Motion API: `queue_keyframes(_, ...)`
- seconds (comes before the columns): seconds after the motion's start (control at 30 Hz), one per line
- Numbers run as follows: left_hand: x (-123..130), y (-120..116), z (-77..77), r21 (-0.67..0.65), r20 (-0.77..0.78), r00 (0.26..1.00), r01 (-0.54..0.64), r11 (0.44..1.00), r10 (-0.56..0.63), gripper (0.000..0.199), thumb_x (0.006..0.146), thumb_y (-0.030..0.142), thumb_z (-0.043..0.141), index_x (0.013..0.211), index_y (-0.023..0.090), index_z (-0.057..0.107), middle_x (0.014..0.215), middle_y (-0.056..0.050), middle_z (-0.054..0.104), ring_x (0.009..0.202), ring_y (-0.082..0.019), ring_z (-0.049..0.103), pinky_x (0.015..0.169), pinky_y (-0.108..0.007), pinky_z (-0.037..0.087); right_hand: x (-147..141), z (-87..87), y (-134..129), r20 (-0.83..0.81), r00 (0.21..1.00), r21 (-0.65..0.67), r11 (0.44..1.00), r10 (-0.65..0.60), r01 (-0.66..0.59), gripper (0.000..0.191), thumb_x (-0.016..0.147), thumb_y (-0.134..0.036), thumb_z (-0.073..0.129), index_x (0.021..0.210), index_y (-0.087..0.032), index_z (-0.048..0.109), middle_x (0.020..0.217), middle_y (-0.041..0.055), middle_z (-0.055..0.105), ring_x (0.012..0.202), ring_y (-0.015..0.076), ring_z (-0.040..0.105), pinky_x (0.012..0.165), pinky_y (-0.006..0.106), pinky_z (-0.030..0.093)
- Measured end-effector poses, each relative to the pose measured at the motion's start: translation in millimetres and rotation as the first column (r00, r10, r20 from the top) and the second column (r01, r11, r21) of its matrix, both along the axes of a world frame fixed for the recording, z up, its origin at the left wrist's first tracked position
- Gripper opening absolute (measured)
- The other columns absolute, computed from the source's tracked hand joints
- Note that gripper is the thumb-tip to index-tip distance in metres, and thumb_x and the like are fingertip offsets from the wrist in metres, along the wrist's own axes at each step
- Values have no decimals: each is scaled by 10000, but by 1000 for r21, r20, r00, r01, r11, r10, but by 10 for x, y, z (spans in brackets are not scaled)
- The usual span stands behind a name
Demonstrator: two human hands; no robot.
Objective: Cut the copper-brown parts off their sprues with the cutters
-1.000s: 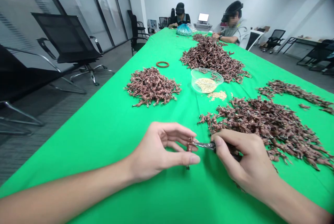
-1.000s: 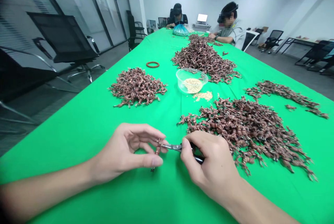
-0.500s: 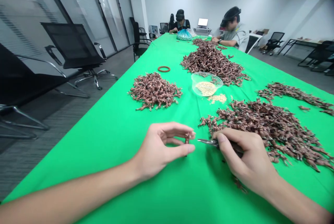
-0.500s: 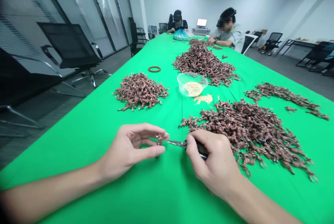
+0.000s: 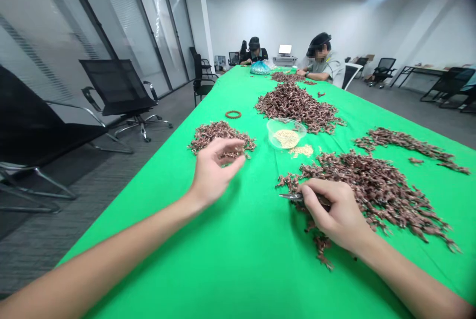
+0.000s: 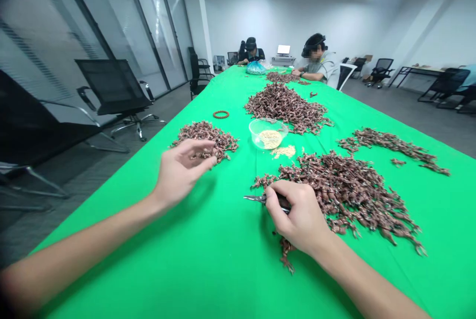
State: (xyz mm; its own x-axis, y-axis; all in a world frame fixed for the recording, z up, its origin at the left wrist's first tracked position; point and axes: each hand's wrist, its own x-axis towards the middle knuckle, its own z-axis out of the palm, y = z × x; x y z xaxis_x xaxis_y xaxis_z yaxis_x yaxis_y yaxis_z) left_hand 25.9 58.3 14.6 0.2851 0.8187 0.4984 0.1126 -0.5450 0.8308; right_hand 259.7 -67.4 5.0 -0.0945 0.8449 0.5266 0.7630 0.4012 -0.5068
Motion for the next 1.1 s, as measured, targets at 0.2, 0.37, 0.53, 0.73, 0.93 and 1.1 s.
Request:
queue_keyframes(0.2, -136, 754, 247, 417, -312, 918, -99, 903, 245, 260, 822, 223, 685, 1073, 174, 732, 1048, -85, 711, 945, -224, 679, 936, -382, 531, 44, 5, 17, 28, 998, -8, 998, 55, -55, 326, 960, -249, 464, 641, -191, 499, 567, -35, 441, 515, 99, 387, 535, 259, 298)
queue_keyframes(0.37, -232, 829, 124, 478, -326, 854, -220, 850, 405, 205, 859, 226, 608, 1016, 178, 730, 1084, -87, 736, 1033, -242, 666, 1006, -399, 475, 79, 10, 21, 47, 995, 32, 995, 93, -94, 259, 946, -224, 471, 707, -180, 562, 614, -22, 495, 551, 103, 449, 573, 254, 328)
queue_keyframes(0.53, -142, 462, 1, 458, -240, 889, -249, 853, 389, 153, 877, 189, 571, 929, 171, 714, 1000, -70, 740, 964, -215, 673, 946, -351, 492, 115, 24, 34, -40, 999, 108, 994, -13, 18, 269, 950, -247, 482, 720, -170, 598, 621, -13, 532, 546, 105, 475, 564, 256, 339)
queue_keyframes(0.73, 262, -149, -181, 418, -517, 848, 134, 898, 114, 180, 886, 276, 622, 1021, 180, 692, 1066, -67, 712, 1043, -234, 633, 1056, -459, 414, 239, -24, 102, -229, 957, 72, 977, -180, 201, 382, 988, -330, 452, 651, -179, 552, 517, -60, 328, 476, 92, 323, 495, 267, 259)
queue_keyframes(0.93, 640, -317, -289, 382, -654, 742, 157, 911, 147, 359, 898, 477, 624, 1014, 148, 706, 1197, -123, 629, 1179, -307, 531, 1128, -531, 336, 303, -60, 152, -240, 954, 84, 975, -181, 207, 362, 985, -339, 470, 685, -174, 588, 538, -53, 373, 491, 94, 345, 506, 272, 268)
queue_keyframes(1.1, 677, -188, -370, 306, -686, 727, 246, 920, 34, 292, 953, 392, 573, 1128, 191, 691, 1189, -86, 632, 1139, -264, 546, 1057, -458, 404, 316, -46, 162, -214, 962, 91, 977, -172, 195, 358, 985, -322, 467, 685, -173, 592, 547, -47, 401, 498, 96, 362, 515, 275, 268)
